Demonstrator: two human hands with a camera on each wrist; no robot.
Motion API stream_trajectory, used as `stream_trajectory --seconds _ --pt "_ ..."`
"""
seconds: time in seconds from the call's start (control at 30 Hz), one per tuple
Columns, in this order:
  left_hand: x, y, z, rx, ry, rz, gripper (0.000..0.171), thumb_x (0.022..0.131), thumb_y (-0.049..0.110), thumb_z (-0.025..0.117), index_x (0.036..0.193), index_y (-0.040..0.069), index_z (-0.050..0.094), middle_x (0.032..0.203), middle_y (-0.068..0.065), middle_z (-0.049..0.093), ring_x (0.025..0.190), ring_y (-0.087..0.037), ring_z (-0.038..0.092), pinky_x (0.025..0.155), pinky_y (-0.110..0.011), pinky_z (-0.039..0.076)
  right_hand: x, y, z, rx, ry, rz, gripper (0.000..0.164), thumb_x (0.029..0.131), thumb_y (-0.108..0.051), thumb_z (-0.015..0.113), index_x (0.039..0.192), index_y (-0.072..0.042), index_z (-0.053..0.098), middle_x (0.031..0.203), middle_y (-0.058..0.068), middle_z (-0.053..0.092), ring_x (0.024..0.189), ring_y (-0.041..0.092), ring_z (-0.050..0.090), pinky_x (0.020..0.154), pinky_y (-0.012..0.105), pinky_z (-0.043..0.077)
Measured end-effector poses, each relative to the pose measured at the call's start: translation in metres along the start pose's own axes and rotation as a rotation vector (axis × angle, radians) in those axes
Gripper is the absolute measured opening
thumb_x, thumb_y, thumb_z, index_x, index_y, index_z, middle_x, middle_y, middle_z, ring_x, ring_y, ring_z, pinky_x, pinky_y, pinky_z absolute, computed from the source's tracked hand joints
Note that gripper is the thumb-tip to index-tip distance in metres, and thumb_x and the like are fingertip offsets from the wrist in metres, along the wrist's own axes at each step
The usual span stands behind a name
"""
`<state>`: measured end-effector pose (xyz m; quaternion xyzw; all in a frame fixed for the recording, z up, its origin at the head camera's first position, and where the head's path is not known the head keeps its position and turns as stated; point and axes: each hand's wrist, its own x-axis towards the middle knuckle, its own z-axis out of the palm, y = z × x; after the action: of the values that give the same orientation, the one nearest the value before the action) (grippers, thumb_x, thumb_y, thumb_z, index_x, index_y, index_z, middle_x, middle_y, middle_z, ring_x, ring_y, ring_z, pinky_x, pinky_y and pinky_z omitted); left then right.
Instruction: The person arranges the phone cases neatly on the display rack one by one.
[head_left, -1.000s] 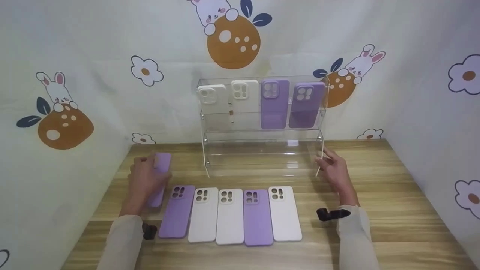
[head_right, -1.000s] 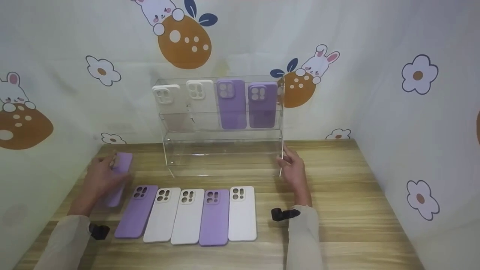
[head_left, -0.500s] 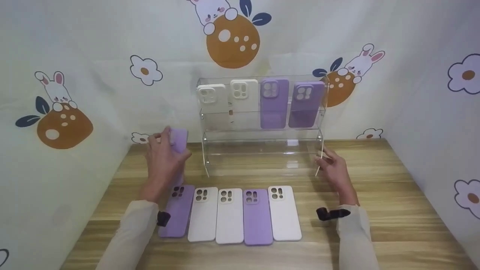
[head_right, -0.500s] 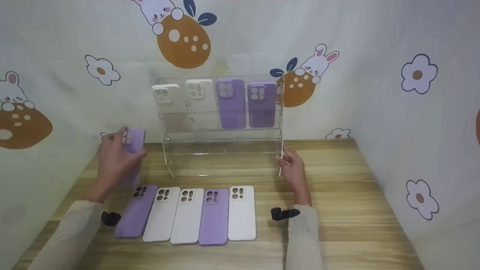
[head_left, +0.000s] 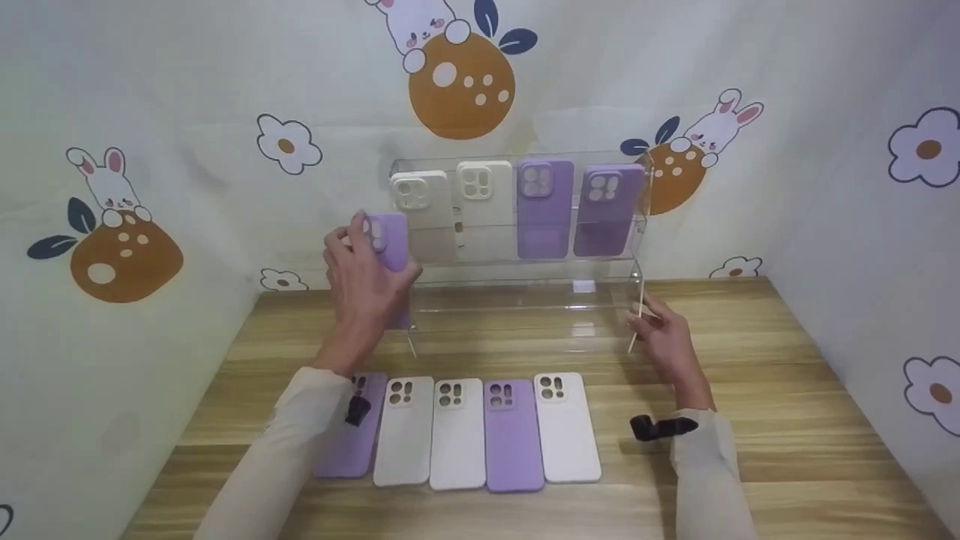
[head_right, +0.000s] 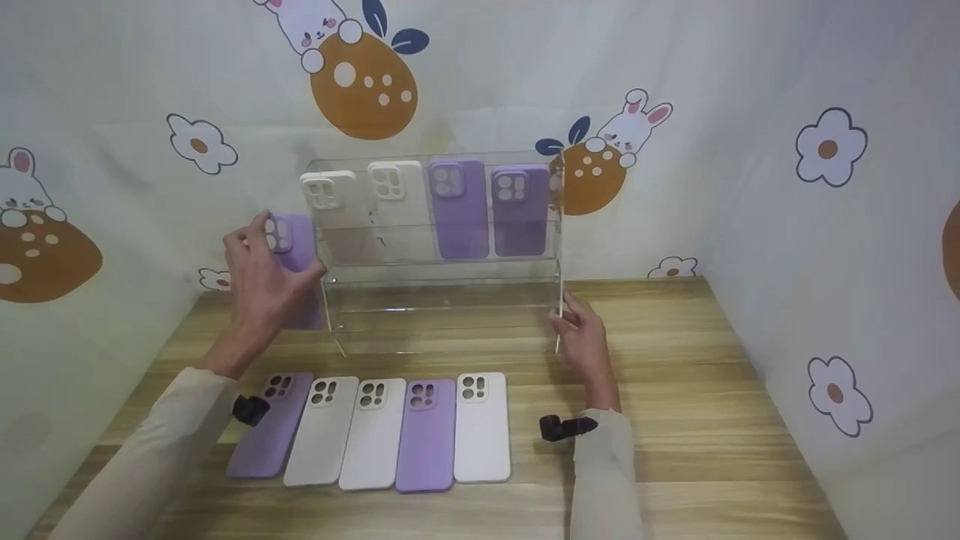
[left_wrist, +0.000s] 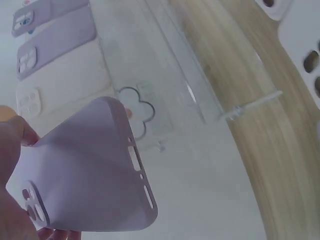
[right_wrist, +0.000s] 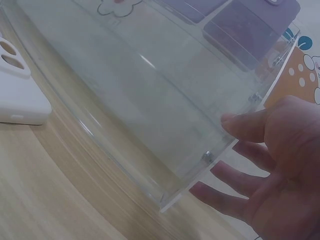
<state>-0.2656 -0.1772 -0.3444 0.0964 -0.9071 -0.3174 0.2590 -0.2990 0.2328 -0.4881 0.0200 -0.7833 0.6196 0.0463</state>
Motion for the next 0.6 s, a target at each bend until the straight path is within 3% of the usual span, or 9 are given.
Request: stream_trajectory --seconds 0.27,0.6 --pt "0.001 0.04 0.018 -0.079 0.065 0.098 0.092 0.076 0.034 0.075 0.153 0.012 0.03 0.14 -0.02 0.035 0.122 -0.035 0.044 0.097 -0.048 0.048 0.001 0.001 0.0 0.014 -0.002 0.015 0.054 0.098 -0.003 0.058 0.15 -0.008 0.043 0.148 0.024 0.049 0.127 0.037 0.058 0.095 0.035 0.057" --pt "0.005 0.071 0.034 -0.105 0.122 0.157 0.087 0.079 0.033 0.07 0.153 0.009 0.03 0.142 -0.018 0.034 0.129 -0.034 0.041 0.104 -0.05 0.045 -0.001 -0.001 0.0 0.008 -0.006 0.024 0.056 0.099 -0.005 0.058 0.152 -0.012 0.04 0.153 0.021 0.045 0.134 0.039 0.051 0.097 0.032 0.056"
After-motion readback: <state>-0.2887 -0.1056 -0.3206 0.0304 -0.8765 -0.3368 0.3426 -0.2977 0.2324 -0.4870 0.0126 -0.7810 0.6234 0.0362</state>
